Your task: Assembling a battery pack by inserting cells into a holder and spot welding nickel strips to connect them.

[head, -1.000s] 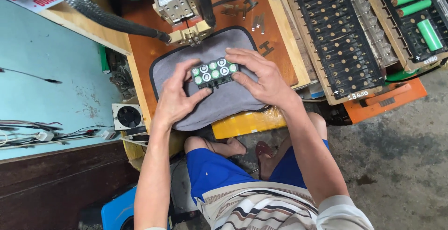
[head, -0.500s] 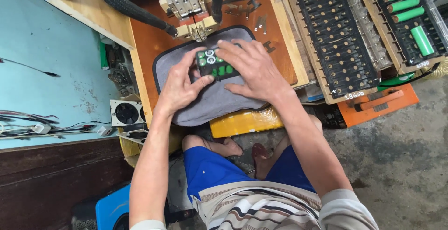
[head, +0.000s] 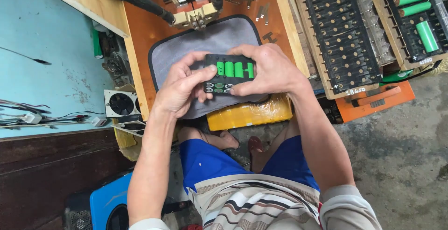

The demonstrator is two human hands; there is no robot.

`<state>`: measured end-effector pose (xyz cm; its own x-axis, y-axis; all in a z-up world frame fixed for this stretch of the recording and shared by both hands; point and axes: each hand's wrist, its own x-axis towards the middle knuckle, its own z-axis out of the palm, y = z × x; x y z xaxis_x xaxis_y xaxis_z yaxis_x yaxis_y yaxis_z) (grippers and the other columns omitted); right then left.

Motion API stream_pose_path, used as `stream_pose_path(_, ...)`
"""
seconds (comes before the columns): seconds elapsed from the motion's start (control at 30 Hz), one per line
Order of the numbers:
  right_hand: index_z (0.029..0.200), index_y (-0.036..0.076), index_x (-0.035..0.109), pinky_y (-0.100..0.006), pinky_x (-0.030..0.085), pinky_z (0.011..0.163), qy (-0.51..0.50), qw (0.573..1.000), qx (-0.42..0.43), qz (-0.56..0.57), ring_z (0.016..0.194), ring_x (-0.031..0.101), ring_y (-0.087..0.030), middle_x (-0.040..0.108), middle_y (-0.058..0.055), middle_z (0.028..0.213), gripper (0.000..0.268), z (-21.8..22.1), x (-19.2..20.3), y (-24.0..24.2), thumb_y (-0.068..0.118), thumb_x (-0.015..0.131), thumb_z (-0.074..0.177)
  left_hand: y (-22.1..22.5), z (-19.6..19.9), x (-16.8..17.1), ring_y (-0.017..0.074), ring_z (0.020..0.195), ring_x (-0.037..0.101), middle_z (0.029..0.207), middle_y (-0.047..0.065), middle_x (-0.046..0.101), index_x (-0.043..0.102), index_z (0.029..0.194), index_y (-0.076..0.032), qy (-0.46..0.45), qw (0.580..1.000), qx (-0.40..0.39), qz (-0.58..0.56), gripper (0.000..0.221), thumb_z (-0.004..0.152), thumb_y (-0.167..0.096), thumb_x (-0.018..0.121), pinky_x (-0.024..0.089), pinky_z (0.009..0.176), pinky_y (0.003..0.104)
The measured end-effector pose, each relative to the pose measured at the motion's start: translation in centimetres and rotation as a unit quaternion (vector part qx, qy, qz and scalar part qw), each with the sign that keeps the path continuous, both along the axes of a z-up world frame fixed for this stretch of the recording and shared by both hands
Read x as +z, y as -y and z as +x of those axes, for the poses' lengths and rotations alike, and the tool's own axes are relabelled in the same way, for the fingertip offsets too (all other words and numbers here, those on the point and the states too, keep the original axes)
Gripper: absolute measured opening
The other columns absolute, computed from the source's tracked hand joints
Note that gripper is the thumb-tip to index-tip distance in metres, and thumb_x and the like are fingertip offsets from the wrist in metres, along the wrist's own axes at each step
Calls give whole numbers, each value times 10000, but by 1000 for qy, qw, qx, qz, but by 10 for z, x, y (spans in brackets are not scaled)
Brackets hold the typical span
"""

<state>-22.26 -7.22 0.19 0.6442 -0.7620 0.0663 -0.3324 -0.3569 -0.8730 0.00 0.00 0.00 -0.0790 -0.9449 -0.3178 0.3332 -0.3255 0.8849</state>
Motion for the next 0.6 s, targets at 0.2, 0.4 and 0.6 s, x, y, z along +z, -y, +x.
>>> stream_pose_path(0.2,1351,-75,626,-277,483,619,83,985,45,147,659,595,-172,738,-248,999,899,-13,-19,5,111,932,526,-5,6,-1,256,498,722,774,287,714,615,1230,55,-26,999,3,22,393,903,-114,751,591,367,228)
stream_pose_path(0.4,1397,-144,536,-220,476,676,230,950,58,205,724,680,-161,741,-196,924,925,-18,-58,4,-52,925,562,-5,13,-10,275,509,729,756,288,708,628,1211,75,-59,998,20,30,362,925,-121,729,602,375,251)
stream_pose_path(0.6,1369,-150,557,-216,502,693,260,942,44,208,740,686,-162,731,-185,877,873,-15,-49,-3,-65,927,582,-5,10,-13,281,515,730,742,283,704,633,1191,86,-58,997,31,32,343,932,-119,722,601,379,246)
